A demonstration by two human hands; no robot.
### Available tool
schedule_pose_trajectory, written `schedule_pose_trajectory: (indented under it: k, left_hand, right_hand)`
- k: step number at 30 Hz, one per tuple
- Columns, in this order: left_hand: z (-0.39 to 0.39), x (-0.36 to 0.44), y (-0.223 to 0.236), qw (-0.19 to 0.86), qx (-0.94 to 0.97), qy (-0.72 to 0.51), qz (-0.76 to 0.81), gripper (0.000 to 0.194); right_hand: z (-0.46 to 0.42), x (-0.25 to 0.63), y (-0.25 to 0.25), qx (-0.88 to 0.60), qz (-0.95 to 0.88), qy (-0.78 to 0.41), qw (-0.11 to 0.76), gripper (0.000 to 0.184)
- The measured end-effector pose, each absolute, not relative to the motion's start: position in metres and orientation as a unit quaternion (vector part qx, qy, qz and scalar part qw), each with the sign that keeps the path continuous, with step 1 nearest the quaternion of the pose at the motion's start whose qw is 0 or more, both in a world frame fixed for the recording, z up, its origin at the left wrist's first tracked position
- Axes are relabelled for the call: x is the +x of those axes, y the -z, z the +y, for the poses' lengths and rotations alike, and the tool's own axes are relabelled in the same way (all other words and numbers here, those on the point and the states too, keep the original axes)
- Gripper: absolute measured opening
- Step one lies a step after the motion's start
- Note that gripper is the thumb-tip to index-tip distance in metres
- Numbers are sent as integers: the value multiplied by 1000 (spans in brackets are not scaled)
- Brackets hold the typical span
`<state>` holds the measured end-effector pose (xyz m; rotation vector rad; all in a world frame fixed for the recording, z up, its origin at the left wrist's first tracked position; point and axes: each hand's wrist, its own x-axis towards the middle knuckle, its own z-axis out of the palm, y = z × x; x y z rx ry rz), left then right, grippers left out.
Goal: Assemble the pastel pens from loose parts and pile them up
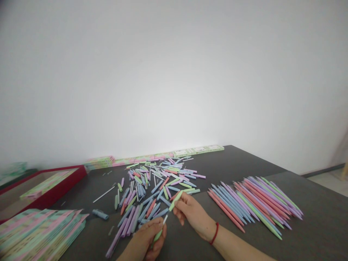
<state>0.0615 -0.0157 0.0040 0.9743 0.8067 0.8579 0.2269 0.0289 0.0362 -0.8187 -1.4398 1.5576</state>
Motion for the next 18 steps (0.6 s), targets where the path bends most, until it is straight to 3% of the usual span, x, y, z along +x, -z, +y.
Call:
schedule_pose_trajectory:
  k: [6,12,18]
  left_hand:
    - [-18,61,-4,718,452,-372,377,23]
    - [-20,59,-6,704,479,-347,393,18]
    - [-20,56,-5,624,560,-326,437,15]
  right_hand:
    - [21,218,-27,-322,-615,-633,342,15]
    - [15,219,-29,-325,-617,-643,317,16]
    - [12,225,-28,-341,-640,-627,284,10]
